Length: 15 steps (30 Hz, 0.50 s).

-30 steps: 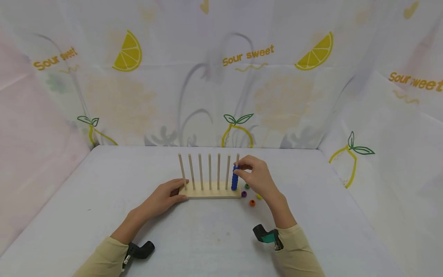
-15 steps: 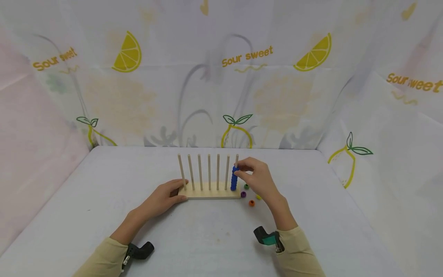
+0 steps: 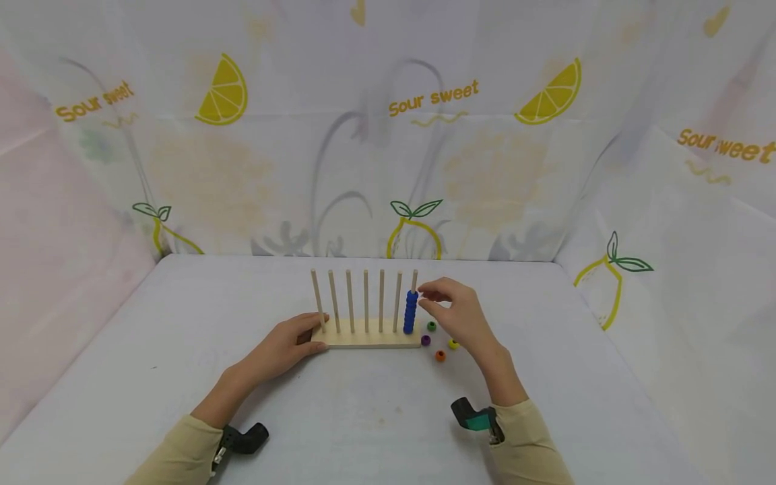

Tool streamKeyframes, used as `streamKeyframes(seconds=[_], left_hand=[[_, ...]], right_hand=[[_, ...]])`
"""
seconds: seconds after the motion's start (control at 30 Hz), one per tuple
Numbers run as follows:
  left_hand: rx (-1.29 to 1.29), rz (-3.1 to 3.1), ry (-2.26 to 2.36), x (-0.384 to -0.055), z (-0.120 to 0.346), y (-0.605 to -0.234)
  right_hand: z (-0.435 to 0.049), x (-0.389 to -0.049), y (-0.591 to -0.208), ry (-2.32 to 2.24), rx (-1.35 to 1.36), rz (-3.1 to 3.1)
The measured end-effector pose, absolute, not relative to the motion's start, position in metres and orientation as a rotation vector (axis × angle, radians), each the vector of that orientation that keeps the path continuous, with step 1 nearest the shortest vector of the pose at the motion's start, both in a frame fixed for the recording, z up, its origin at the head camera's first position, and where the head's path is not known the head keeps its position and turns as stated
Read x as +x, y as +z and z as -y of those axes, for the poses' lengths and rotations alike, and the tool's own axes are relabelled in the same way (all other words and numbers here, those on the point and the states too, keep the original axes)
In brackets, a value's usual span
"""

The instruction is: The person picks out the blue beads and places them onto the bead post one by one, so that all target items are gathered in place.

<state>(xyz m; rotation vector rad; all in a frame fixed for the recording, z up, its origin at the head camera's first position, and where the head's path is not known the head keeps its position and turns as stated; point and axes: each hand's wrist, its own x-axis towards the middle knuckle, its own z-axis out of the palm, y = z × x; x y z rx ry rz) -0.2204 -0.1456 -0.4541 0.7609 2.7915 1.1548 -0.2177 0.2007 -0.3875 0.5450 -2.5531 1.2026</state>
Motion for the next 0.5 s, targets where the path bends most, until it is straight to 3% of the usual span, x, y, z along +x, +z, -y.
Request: streamKeyframes(seconds=[0.5], left_hand=[[0.705, -2.827, 1.058, -0.217, 0.147, -0.451]], right_hand=[[-0.22, -0.218, -0.398, 0.914, 0.466, 2.688]])
